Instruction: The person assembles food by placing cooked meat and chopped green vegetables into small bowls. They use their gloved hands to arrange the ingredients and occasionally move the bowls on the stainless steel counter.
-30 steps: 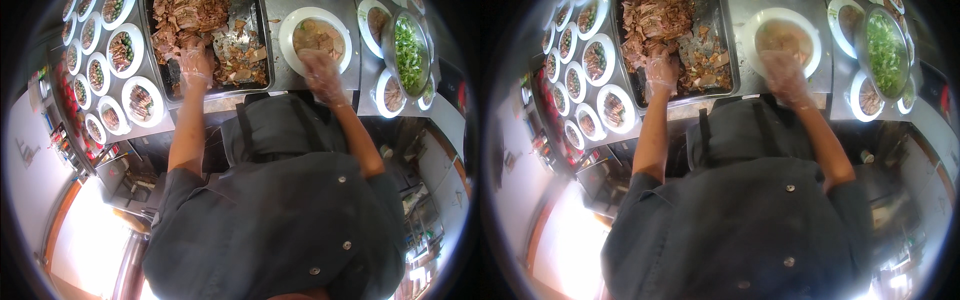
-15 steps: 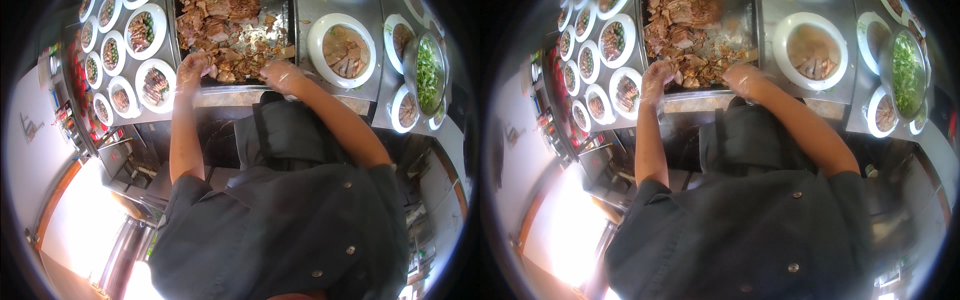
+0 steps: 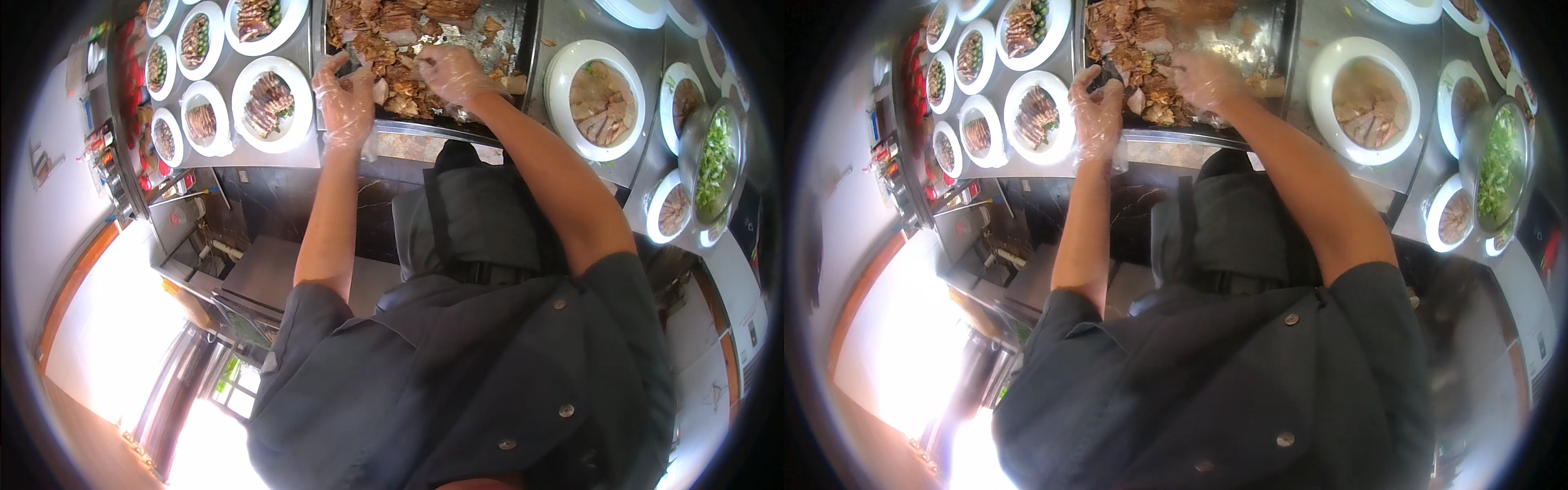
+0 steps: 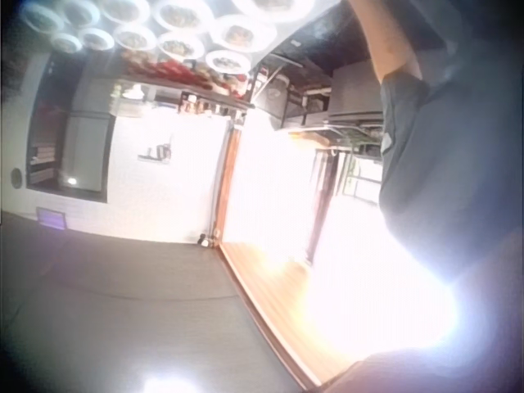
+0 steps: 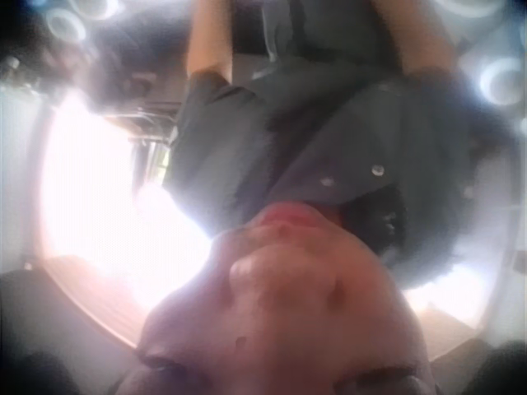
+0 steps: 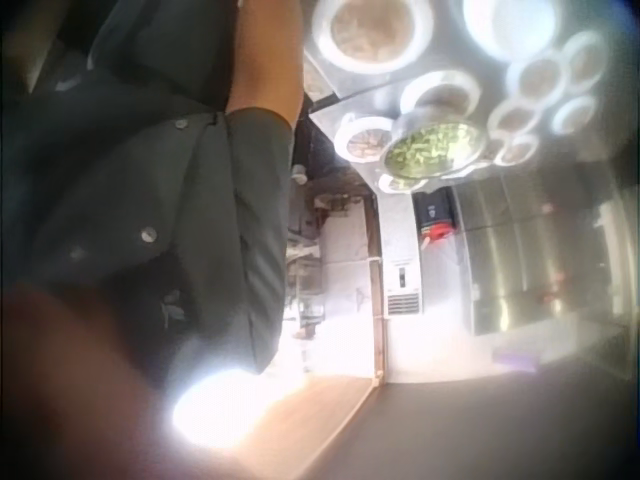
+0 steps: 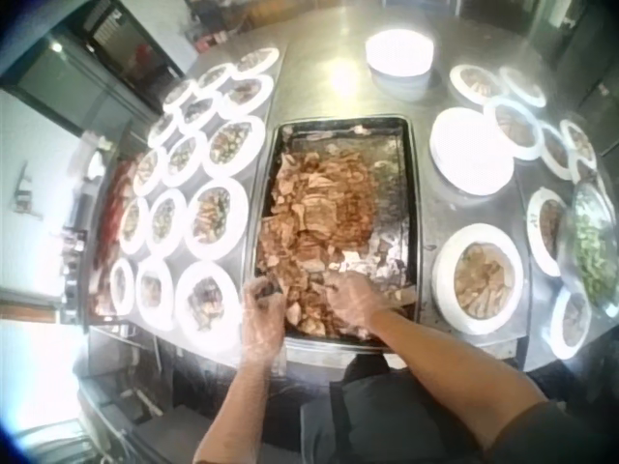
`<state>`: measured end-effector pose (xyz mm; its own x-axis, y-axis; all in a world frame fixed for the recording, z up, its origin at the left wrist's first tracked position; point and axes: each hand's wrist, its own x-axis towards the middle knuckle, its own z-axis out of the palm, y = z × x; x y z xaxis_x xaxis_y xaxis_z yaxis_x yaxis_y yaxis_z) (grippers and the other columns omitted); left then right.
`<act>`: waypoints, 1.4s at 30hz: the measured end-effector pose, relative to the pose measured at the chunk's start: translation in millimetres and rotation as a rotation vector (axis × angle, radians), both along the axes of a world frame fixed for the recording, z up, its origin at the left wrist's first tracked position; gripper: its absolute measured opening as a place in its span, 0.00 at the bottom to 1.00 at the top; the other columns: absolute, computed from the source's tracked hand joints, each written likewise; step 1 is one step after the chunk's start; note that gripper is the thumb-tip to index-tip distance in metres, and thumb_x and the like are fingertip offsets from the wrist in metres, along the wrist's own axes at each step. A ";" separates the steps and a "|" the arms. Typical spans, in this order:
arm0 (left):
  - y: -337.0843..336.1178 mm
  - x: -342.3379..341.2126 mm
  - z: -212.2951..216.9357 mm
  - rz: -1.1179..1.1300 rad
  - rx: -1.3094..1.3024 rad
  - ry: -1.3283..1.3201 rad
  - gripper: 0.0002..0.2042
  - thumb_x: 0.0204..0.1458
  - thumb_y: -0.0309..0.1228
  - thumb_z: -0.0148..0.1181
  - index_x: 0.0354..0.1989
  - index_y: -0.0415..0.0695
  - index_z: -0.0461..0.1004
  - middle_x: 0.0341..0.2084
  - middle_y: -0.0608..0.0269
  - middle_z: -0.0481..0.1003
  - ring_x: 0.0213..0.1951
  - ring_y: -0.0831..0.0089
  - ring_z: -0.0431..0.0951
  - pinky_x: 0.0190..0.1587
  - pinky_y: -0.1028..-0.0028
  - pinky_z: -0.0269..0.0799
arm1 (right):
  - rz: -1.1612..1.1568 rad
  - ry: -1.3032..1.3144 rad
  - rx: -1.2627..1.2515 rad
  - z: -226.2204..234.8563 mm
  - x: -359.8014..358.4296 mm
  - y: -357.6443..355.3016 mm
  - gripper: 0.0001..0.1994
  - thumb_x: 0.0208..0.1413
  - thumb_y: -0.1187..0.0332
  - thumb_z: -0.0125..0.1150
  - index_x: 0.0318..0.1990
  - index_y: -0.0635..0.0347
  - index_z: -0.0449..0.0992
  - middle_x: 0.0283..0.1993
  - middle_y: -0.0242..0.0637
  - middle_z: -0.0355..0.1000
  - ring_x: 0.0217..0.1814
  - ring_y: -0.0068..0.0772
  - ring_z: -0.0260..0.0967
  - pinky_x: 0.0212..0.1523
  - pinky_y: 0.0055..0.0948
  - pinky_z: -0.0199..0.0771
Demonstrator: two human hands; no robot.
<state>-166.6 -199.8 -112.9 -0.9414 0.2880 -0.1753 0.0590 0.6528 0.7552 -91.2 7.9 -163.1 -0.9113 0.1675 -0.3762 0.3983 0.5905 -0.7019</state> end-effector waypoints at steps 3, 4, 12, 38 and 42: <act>4.2 8.4 -6.3 -0.031 0.118 -0.122 0.23 0.64 0.32 0.68 0.65 0.36 0.74 0.54 0.53 0.82 0.45 0.69 0.83 0.50 0.69 0.81 | -0.251 -0.013 -0.532 0.9 9.8 4.3 0.23 0.73 0.64 0.64 0.68 0.69 0.75 0.60 0.49 0.82 0.52 0.37 0.85 0.55 0.34 0.86; 15.2 15.4 -4.9 -0.002 0.201 -0.200 0.19 0.64 0.32 0.69 0.60 0.36 0.78 0.50 0.53 0.83 0.47 0.69 0.84 0.51 0.69 0.81 | -0.358 0.005 -0.773 7.2 18.2 7.1 0.25 0.73 0.64 0.65 0.70 0.72 0.72 0.60 0.50 0.82 0.52 0.37 0.85 0.55 0.33 0.86; 29.7 7.9 -76.7 -0.652 -0.270 0.324 0.13 0.60 0.36 0.70 0.52 0.50 0.85 0.54 0.54 0.82 0.55 0.50 0.82 0.65 0.40 0.61 | -0.518 0.219 -0.599 63.5 123.7 74.0 0.19 0.68 0.61 0.72 0.59 0.64 0.83 0.51 0.39 0.85 0.50 0.29 0.82 0.52 0.29 0.82; 319.3 170.0 14.2 -0.617 0.063 -0.490 0.13 0.63 0.32 0.74 0.49 0.35 0.84 0.36 0.59 0.86 0.36 0.76 0.84 0.42 0.74 0.81 | -1.043 0.242 -0.117 13.7 277.2 193.2 0.12 0.69 0.70 0.68 0.53 0.69 0.84 0.44 0.38 0.85 0.43 0.22 0.81 0.43 0.25 0.81; 318.5 177.2 13.9 -0.668 0.018 -0.313 0.12 0.62 0.32 0.74 0.47 0.36 0.85 0.34 0.57 0.85 0.35 0.73 0.84 0.43 0.71 0.82 | -0.986 0.278 -0.004 33.3 281.4 192.5 0.10 0.66 0.73 0.69 0.52 0.64 0.86 0.46 0.41 0.85 0.46 0.29 0.83 0.48 0.29 0.83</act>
